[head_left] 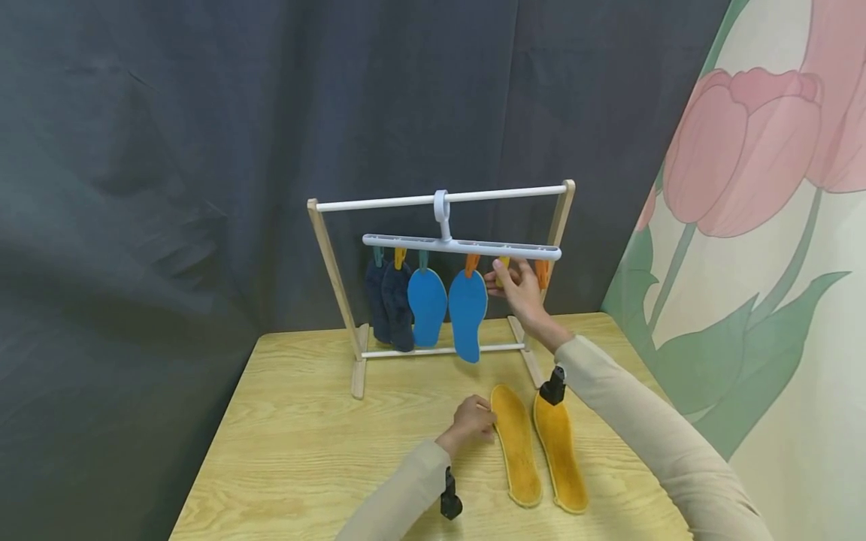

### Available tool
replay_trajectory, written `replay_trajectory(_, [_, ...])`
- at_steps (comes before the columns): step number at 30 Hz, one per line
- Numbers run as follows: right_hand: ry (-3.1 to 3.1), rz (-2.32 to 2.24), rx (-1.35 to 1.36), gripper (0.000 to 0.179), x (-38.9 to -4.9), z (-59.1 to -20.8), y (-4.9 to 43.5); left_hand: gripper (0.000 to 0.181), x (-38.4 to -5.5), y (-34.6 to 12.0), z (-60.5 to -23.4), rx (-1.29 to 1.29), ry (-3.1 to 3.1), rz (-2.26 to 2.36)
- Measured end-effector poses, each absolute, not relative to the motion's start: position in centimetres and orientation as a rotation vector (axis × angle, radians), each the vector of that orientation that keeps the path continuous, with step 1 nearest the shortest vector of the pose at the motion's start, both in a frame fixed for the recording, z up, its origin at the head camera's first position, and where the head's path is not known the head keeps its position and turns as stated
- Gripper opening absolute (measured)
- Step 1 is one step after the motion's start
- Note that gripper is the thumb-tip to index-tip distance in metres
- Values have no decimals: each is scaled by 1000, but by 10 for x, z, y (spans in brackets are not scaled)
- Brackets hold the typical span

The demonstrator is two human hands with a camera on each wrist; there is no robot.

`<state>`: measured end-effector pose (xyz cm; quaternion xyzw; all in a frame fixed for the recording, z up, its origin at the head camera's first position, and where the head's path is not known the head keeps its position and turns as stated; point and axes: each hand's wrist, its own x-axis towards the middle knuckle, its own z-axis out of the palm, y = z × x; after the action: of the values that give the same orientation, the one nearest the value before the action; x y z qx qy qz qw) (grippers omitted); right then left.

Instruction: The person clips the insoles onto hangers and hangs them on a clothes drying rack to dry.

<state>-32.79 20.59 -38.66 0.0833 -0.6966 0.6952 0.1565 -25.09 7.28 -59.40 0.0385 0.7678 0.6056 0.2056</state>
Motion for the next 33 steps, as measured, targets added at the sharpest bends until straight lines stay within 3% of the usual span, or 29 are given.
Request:
replay_trajectory(9, [-1993,1995,250,52,-327,-384,205,23,-248,79,-594,117,2108,1723])
replay_trajectory(13, [-1992,2004,258,51,-328,-384,206,15,-247,82,-600,140,2194,1724])
replay_trajectory(17, [-1993,2007,247,52,-327,-386,206,39,-245,89,-605,190,2377,1643])
replay_trajectory(21, [-1986,2014,241,51,-327,-389,205,24,-243,93,-608,184,2498,1565])
replay_trajectory(25, [-1981,2007,255,51,-327,-388,204,39,-244,93,-609,141,2577,1519])
replay_trajectory(33, [-1991,2026,245,50,-319,-378,202,27,-249,91,-611,115,2656,1472])
